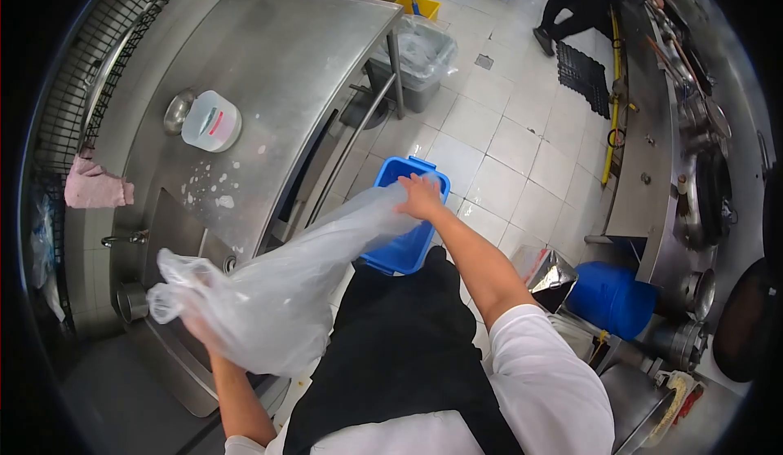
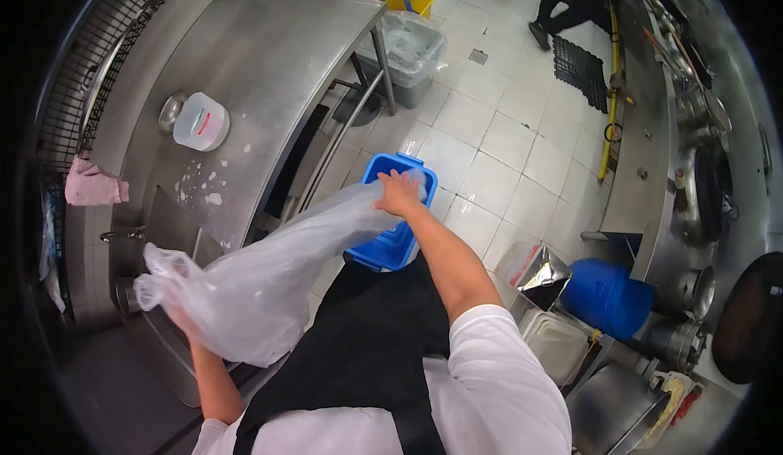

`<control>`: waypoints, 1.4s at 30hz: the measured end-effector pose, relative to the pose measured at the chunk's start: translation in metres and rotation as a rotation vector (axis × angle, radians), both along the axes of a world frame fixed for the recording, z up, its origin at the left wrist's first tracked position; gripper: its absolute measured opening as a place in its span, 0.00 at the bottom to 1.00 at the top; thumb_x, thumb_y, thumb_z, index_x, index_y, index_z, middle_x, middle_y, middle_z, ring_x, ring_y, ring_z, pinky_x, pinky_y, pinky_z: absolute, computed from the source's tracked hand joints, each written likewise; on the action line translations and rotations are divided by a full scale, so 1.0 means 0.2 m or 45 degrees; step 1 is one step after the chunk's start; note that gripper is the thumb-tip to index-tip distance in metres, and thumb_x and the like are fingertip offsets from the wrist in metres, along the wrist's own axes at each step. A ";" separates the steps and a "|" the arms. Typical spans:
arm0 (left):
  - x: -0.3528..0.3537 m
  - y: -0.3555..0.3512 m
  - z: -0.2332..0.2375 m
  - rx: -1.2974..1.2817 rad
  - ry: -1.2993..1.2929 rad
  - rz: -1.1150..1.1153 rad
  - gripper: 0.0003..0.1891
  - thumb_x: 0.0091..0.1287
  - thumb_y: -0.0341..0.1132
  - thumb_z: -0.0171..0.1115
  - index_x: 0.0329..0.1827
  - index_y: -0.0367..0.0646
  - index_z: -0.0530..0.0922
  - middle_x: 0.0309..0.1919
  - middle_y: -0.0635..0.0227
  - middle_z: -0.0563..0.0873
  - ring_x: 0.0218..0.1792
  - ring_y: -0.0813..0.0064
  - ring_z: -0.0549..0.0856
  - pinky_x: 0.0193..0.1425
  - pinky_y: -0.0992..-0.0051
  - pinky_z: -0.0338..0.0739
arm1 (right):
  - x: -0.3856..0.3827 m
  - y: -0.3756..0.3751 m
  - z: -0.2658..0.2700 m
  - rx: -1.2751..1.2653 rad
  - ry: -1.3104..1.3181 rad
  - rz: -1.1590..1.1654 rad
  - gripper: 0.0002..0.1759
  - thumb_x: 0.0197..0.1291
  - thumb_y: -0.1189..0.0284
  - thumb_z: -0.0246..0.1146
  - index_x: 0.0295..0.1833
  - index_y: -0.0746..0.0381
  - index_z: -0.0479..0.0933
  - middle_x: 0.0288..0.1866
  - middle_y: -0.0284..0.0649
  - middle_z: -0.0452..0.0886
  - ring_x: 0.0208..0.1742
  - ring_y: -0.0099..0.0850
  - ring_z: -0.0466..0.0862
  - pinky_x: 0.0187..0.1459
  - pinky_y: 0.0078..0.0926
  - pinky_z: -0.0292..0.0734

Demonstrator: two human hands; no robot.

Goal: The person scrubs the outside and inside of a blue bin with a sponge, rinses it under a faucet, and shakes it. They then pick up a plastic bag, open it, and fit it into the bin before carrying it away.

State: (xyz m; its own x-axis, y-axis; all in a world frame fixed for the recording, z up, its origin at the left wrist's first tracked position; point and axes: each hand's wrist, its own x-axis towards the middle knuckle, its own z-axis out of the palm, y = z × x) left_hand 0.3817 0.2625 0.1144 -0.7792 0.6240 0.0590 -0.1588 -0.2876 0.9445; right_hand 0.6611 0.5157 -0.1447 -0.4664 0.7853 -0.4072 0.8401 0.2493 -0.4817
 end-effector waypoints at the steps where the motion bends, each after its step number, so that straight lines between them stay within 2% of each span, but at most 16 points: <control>1: 0.04 0.00 -0.07 -0.099 -0.064 0.115 0.19 0.73 0.43 0.48 0.58 0.39 0.71 0.46 0.62 0.78 0.43 0.67 0.81 0.48 0.67 0.78 | 0.04 0.00 0.00 -0.069 0.049 -0.035 0.45 0.47 0.53 0.70 0.71 0.52 0.62 0.72 0.45 0.63 0.72 0.50 0.61 0.69 0.60 0.50; 2: 0.07 0.01 -0.14 -0.198 -0.130 0.231 0.22 0.74 0.45 0.48 0.61 0.39 0.70 0.49 0.63 0.78 0.45 0.67 0.80 0.49 0.66 0.78 | 0.08 -0.01 -0.03 -0.076 0.038 -0.039 0.45 0.47 0.53 0.70 0.71 0.52 0.62 0.72 0.45 0.63 0.72 0.50 0.61 0.69 0.60 0.50; 4: 0.15 -0.01 -0.28 -0.258 0.020 -0.125 0.22 0.73 0.47 0.49 0.60 0.39 0.71 0.50 0.63 0.79 0.48 0.69 0.81 0.52 0.67 0.78 | 0.18 -0.04 -0.09 -0.301 0.080 -0.067 0.43 0.47 0.53 0.70 0.69 0.53 0.65 0.65 0.45 0.72 0.67 0.46 0.69 0.68 0.56 0.55; 6: -0.06 -0.07 -0.73 -0.776 0.096 -0.123 0.22 0.73 0.47 0.49 0.60 0.38 0.72 0.47 0.63 0.82 0.47 0.68 0.83 0.52 0.67 0.79 | 0.30 -0.14 -0.18 -0.315 0.113 -0.134 0.35 0.49 0.55 0.69 0.63 0.56 0.72 0.55 0.46 0.80 0.57 0.44 0.78 0.60 0.42 0.69; 8: -0.07 -0.03 -1.07 -0.839 -0.265 -0.027 0.22 0.73 0.47 0.49 0.58 0.36 0.74 0.46 0.62 0.83 0.46 0.67 0.84 0.51 0.69 0.79 | 0.43 -0.27 -0.31 -0.330 0.138 -0.190 0.32 0.50 0.55 0.68 0.59 0.61 0.75 0.52 0.49 0.81 0.53 0.44 0.80 0.56 0.36 0.73; 10: 0.01 0.06 -1.10 -1.185 -0.191 -0.227 0.22 0.73 0.46 0.49 0.57 0.36 0.73 0.48 0.59 0.82 0.47 0.65 0.83 0.52 0.66 0.79 | 0.55 -0.39 -0.29 -0.465 0.169 -0.307 0.31 0.52 0.56 0.68 0.57 0.64 0.76 0.50 0.51 0.81 0.51 0.43 0.81 0.54 0.34 0.75; 13: 0.17 0.22 -0.99 -1.189 -0.630 -0.413 0.23 0.72 0.46 0.50 0.58 0.35 0.72 0.50 0.58 0.81 0.49 0.64 0.83 0.52 0.62 0.79 | 0.73 -0.56 -0.23 -0.610 0.289 -0.506 0.27 0.55 0.60 0.66 0.56 0.67 0.76 0.47 0.52 0.82 0.51 0.41 0.81 0.52 0.34 0.75; 17: 0.23 0.47 -1.04 -0.998 -0.734 -0.564 0.21 0.70 0.42 0.52 0.59 0.35 0.71 0.52 0.58 0.81 0.50 0.64 0.82 0.53 0.59 0.78 | 0.93 -0.71 -0.25 -0.600 0.258 -0.666 0.25 0.57 0.62 0.65 0.56 0.67 0.76 0.45 0.50 0.83 0.49 0.37 0.81 0.51 0.31 0.75; 22: 0.36 0.71 -1.08 -0.726 -0.427 -0.937 0.21 0.61 0.26 0.57 0.59 0.35 0.71 0.52 0.59 0.81 0.50 0.64 0.83 0.54 0.63 0.78 | 1.03 -0.73 -0.19 -0.582 0.323 -0.877 0.24 0.57 0.62 0.65 0.54 0.67 0.77 0.45 0.50 0.83 0.48 0.39 0.82 0.52 0.30 0.75; 24: 0.32 0.72 -1.45 -0.748 -0.382 -0.935 0.23 0.58 0.23 0.58 0.59 0.36 0.72 0.51 0.60 0.82 0.51 0.63 0.83 0.54 0.66 0.78 | 1.00 -0.72 -0.23 -0.605 0.314 -0.856 0.24 0.57 0.61 0.64 0.54 0.67 0.77 0.46 0.51 0.83 0.49 0.39 0.82 0.52 0.31 0.75; 27: 0.28 0.71 -1.89 -1.121 0.895 -1.083 0.18 0.53 0.28 0.60 0.50 0.38 0.79 0.37 0.57 0.85 0.41 0.73 0.85 0.41 0.72 0.80 | 0.87 -0.68 -0.42 -0.638 0.381 -0.759 0.26 0.58 0.59 0.64 0.55 0.68 0.76 0.48 0.51 0.82 0.50 0.39 0.82 0.53 0.31 0.74; 31: 0.40 0.80 -1.92 -1.461 0.089 -0.648 0.19 0.59 0.36 0.63 0.53 0.43 0.75 0.37 0.62 0.85 0.30 0.69 0.85 0.22 0.72 0.78 | 0.59 -0.53 -0.54 -0.644 0.583 -0.630 0.36 0.56 0.57 0.67 0.64 0.67 0.67 0.59 0.56 0.75 0.61 0.42 0.75 0.59 0.32 0.70; 36: 0.39 0.70 -1.83 -1.207 -0.326 -0.653 0.28 0.62 0.42 0.62 0.64 0.47 0.65 0.53 0.64 0.79 0.46 0.66 0.84 0.40 0.70 0.79 | 0.22 -0.35 -0.68 -0.387 0.680 -0.584 0.43 0.55 0.58 0.68 0.70 0.66 0.59 0.66 0.59 0.66 0.67 0.44 0.69 0.63 0.32 0.67; 39: 0.42 0.49 -1.89 -0.897 -0.451 -0.636 0.30 0.64 0.41 0.63 0.66 0.44 0.62 0.57 0.63 0.76 0.52 0.66 0.81 0.47 0.70 0.78 | 0.08 -0.26 -0.76 -0.174 0.853 -0.621 0.36 0.55 0.59 0.67 0.64 0.67 0.67 0.56 0.55 0.76 0.59 0.44 0.76 0.59 0.34 0.71; 41: 0.50 0.38 -1.91 -0.829 -0.471 -0.636 0.30 0.65 0.40 0.62 0.67 0.42 0.61 0.59 0.63 0.75 0.55 0.66 0.79 0.49 0.70 0.78 | 0.03 -0.21 -0.75 -0.573 0.513 -0.740 0.25 0.56 0.62 0.66 0.53 0.68 0.75 0.41 0.45 0.81 0.44 0.38 0.82 0.47 0.32 0.77; 42: 0.59 0.37 -1.92 -0.847 -0.192 -0.769 0.27 0.66 0.39 0.61 0.65 0.41 0.63 0.56 0.62 0.77 0.52 0.65 0.81 0.48 0.71 0.78 | 0.00 -0.21 -0.75 -0.577 0.502 -0.720 0.25 0.56 0.62 0.66 0.53 0.68 0.75 0.41 0.45 0.81 0.44 0.38 0.82 0.47 0.32 0.77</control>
